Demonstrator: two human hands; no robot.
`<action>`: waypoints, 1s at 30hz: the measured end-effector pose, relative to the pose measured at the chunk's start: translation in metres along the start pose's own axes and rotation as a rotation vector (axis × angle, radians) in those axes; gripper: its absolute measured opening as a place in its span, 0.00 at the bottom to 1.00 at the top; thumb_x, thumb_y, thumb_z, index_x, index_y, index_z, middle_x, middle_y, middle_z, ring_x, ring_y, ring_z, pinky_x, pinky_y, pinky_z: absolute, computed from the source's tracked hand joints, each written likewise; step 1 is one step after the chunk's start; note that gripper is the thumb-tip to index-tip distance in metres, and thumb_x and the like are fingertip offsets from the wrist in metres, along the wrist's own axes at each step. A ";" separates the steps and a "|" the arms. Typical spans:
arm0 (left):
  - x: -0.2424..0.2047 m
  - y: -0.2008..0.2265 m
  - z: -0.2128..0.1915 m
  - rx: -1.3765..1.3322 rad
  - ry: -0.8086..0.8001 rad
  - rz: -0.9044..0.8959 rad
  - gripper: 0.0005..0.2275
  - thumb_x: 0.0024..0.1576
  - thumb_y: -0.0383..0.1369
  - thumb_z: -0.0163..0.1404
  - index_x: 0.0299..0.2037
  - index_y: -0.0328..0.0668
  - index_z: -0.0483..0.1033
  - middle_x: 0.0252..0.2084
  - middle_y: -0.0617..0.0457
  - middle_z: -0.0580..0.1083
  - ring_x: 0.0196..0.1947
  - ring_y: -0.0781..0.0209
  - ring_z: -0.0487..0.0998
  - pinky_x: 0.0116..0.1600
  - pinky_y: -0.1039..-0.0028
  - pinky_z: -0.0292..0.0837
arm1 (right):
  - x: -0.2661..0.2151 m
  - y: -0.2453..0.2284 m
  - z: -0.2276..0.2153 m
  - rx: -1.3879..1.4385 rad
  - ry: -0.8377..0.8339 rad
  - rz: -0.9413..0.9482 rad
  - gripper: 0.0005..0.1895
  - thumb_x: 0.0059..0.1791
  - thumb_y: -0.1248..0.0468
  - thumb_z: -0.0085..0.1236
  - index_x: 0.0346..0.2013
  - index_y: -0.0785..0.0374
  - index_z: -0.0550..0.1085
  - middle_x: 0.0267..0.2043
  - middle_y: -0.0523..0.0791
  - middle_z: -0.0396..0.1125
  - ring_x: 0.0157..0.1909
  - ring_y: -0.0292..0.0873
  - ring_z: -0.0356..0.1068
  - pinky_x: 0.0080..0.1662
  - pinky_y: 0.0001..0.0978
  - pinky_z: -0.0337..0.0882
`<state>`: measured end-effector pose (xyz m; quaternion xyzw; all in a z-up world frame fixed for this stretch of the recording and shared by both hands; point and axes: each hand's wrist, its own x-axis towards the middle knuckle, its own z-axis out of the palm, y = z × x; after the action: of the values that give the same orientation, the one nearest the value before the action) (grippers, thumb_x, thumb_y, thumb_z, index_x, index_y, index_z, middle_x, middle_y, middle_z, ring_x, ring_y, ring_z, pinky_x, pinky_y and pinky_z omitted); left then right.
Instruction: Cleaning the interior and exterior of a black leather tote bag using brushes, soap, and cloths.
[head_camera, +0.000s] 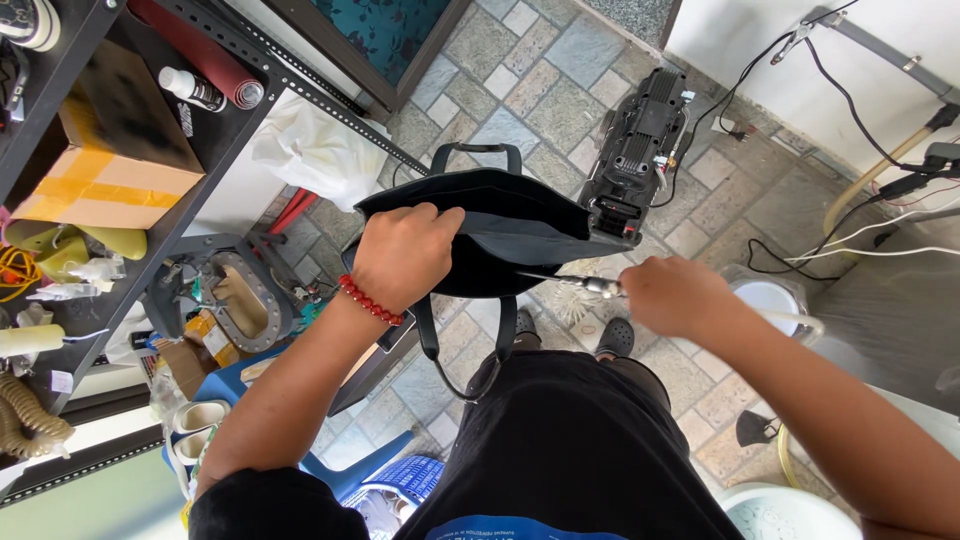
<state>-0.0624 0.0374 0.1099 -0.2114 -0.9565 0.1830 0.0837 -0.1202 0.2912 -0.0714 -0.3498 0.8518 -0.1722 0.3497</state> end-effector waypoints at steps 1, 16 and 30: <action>0.001 0.002 -0.001 -0.003 -0.001 0.000 0.06 0.48 0.24 0.54 0.35 0.41 0.79 0.24 0.50 0.71 0.23 0.53 0.77 0.29 0.64 0.72 | -0.001 -0.010 -0.001 0.000 -0.002 0.002 0.12 0.53 0.61 0.46 0.44 0.59 0.76 0.39 0.49 0.75 0.43 0.51 0.77 0.46 0.48 0.77; 0.003 -0.011 0.003 -0.049 -0.002 -0.059 0.11 0.50 0.24 0.53 0.41 0.44 0.82 0.25 0.51 0.74 0.23 0.50 0.78 0.30 0.62 0.74 | 0.014 -0.040 -0.010 -0.068 0.193 -0.185 0.12 0.49 0.67 0.48 0.46 0.61 0.75 0.42 0.50 0.75 0.46 0.52 0.77 0.45 0.47 0.77; 0.008 -0.010 0.003 -0.180 -0.136 -0.300 0.08 0.50 0.25 0.51 0.36 0.40 0.83 0.28 0.42 0.79 0.30 0.40 0.80 0.40 0.54 0.76 | -0.011 0.014 0.008 -0.126 0.165 0.058 0.12 0.53 0.58 0.48 0.46 0.58 0.73 0.42 0.48 0.75 0.46 0.53 0.77 0.45 0.46 0.77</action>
<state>-0.0737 0.0316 0.1111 -0.0600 -0.9932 0.0960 0.0261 -0.1153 0.3087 -0.0797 -0.3311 0.8966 -0.1363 0.2607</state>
